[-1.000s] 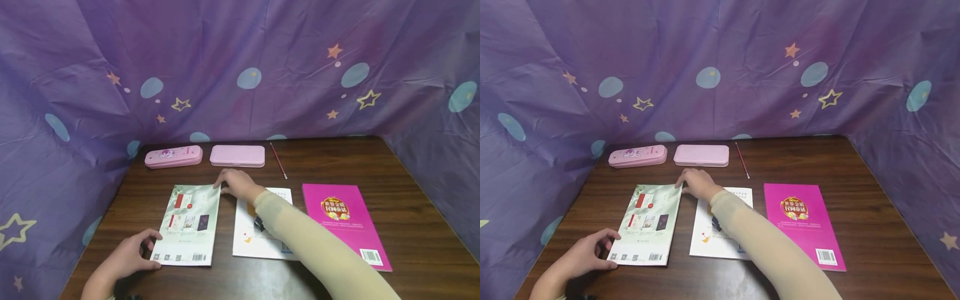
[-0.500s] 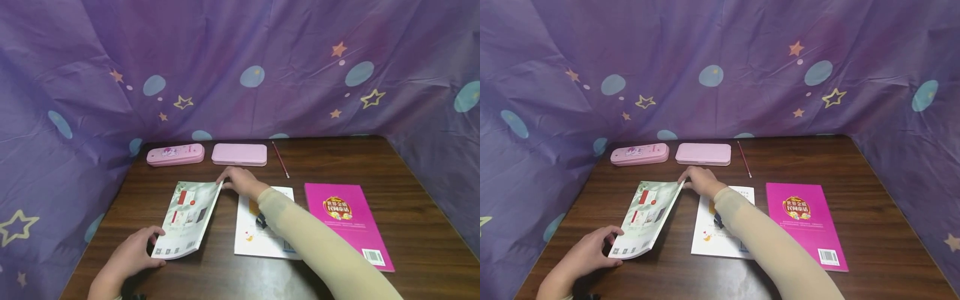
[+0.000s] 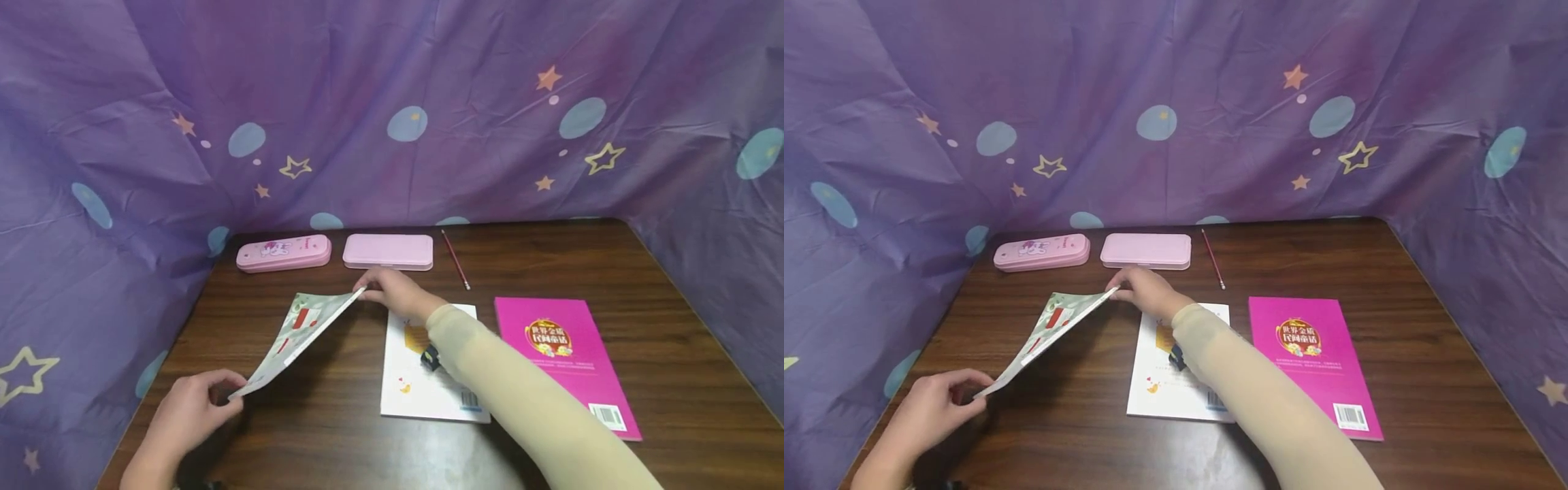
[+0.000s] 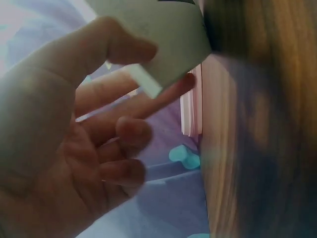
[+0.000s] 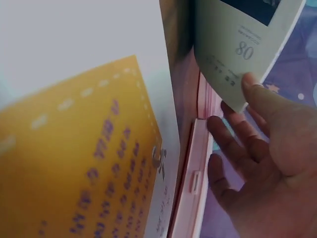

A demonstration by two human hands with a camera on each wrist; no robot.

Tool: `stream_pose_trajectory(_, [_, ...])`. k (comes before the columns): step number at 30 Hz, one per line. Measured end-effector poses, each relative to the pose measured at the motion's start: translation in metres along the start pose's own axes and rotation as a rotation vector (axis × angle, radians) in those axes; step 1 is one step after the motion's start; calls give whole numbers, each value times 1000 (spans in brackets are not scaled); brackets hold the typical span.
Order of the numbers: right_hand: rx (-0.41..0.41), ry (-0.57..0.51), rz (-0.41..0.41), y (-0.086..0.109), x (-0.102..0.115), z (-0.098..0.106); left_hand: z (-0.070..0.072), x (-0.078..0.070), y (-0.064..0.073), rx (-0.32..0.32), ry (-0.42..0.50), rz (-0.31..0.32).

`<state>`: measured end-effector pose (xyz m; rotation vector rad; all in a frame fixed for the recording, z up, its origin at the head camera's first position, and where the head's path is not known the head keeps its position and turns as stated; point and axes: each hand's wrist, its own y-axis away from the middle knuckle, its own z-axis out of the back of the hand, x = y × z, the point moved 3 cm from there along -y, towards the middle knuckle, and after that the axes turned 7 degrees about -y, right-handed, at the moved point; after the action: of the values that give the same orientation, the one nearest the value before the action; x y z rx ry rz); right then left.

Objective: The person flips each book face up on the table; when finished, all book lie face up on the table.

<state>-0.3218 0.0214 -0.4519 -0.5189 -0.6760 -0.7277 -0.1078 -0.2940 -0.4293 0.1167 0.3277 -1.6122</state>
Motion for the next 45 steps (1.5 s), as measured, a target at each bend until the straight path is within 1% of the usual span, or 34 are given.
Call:
stream_pose_trajectory(3, [-27, -34, 10, -1, -1, 4, 7, 0, -3, -109, -17, 1])
stream_pose_trajectory(6, [-69, -74, -1, -1, -2, 8, 11, 0, -7, -217, -11, -24])
stream_pose_trajectory(8, [-102, -94, -12, -1, -2, 11, 13, 0, -8, -266, 7, -44])
stream_pose_trajectory(11, [-146, -143, -5, -2, 0, 13, 14, 0, -9, -348, 58, -65])
stream_pose_trajectory(14, [-196, -200, 2, -3, 2, 15, 17, -1, -9, -419, 156, -64])
stream_pose_trajectory(15, [-214, -219, -3, -3, 3, 16, 18, -2, -10, -444, 189, -60])
stream_pose_trajectory(19, [-266, -288, -35, -4, 7, 19, 23, -3, -9, -537, 310, -8])
stream_pose_trajectory(22, [-288, -330, -49, -5, 12, 20, 27, -4, -8, -607, 376, 25])
stream_pose_trajectory(25, [-298, -354, -43, -6, 17, 21, 32, -4, -6, -661, 429, 54])
stream_pose_trajectory(28, [-300, -360, -40, -5, 20, 23, 35, -6, -6, -690, 458, 75])
stream_pose_trajectory(30, [-299, -366, -46, -5, 22, 23, 37, -7, -6, -692, 460, 78])
stream_pose_trajectory(34, [-299, -403, -55, -4, 25, 19, 38, -7, -5, -685, 475, 72])
stream_pose_trajectory(37, [-300, -415, -58, -3, 26, 17, 37, -6, -5, -667, 477, 87])
stream_pose_trajectory(41, [-292, -377, -63, -1, 26, 16, 35, -5, -7, -636, 436, 140])
stream_pose_trajectory(45, [-231, -323, -75, 2, 23, 14, 35, 0, -7, -587, 403, 224])
